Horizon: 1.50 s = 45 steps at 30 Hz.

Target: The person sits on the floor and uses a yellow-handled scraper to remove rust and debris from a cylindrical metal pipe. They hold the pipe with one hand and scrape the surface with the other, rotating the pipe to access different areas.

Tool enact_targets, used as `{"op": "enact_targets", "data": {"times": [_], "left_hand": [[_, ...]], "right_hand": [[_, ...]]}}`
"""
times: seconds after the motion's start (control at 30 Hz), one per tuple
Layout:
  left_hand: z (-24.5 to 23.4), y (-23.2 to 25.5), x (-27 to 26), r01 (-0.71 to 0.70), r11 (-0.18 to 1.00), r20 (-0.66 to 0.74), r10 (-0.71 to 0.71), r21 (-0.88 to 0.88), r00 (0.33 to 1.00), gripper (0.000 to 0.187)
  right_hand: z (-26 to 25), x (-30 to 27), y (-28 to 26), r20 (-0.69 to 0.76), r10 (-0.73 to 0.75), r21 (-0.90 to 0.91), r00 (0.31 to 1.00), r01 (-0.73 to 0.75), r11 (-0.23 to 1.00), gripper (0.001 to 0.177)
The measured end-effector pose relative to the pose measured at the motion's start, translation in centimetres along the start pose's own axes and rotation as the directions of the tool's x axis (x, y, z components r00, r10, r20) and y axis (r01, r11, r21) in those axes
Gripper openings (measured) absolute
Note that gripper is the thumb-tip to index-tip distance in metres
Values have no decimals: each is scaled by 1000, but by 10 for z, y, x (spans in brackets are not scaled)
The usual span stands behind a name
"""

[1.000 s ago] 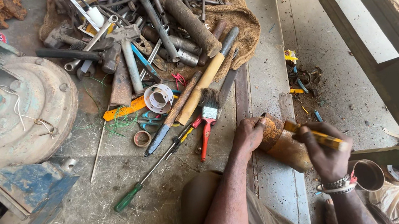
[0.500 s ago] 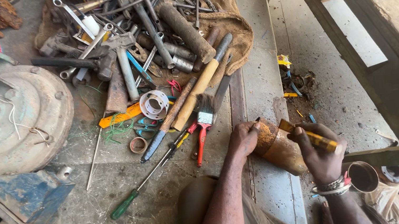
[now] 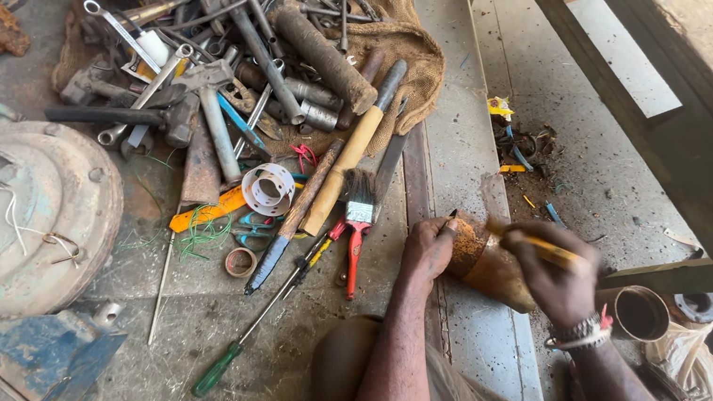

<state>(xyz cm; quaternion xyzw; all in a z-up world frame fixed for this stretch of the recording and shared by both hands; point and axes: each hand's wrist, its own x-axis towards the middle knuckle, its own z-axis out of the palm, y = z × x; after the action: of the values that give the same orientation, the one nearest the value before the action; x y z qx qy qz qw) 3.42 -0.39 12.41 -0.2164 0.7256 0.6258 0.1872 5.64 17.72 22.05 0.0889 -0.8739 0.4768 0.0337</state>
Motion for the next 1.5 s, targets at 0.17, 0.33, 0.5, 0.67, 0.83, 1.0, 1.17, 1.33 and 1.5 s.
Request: {"op": "enact_targets", "data": {"times": [0.17, 0.33, 0.5, 0.67, 0.83, 1.0, 1.17, 1.33, 1.5], "left_hand": [[-2, 4, -2, -2, 1000, -4, 2, -24, 1000, 37], [2, -1, 3, 1, 1000, -5, -1, -23, 1000, 40], [6, -11, 9, -90, 993, -3, 90, 79, 996, 45], [2, -6, 6, 2, 1000, -1, -2, 14, 1000, 40], [-2, 7, -3, 2, 1000, -15, -2, -10, 1000, 40], [0, 7, -5, 46, 999, 3, -46, 4, 999, 40], [5, -4, 3, 71, 997, 6, -71, -4, 997, 40], [3, -7, 10, 36, 999, -48, -36, -5, 998, 46], [0, 0, 3, -9, 999, -7, 9, -31, 1000, 38]], "right_hand": [[0, 2, 8, -68, 6, -55, 998, -9, 998, 16], [0, 0, 9, -62, 12, -11, 998, -12, 1000, 15], [-1, -3, -1, -10, 68, 26, 998, -68, 997, 15], [-1, -2, -9, -52, -56, -38, 997, 55, 998, 16], [-1, 0, -1, -91, -92, -6, 992, 92, 996, 17], [0, 0, 11, -14, 44, 77, 999, -43, 996, 18], [-2, 1, 14, 7, 60, 15, 998, -60, 998, 19], [0, 3, 7, -8, 48, 99, 999, -47, 994, 17], [1, 1, -2, -44, -8, 113, 999, 13, 994, 19]]}}
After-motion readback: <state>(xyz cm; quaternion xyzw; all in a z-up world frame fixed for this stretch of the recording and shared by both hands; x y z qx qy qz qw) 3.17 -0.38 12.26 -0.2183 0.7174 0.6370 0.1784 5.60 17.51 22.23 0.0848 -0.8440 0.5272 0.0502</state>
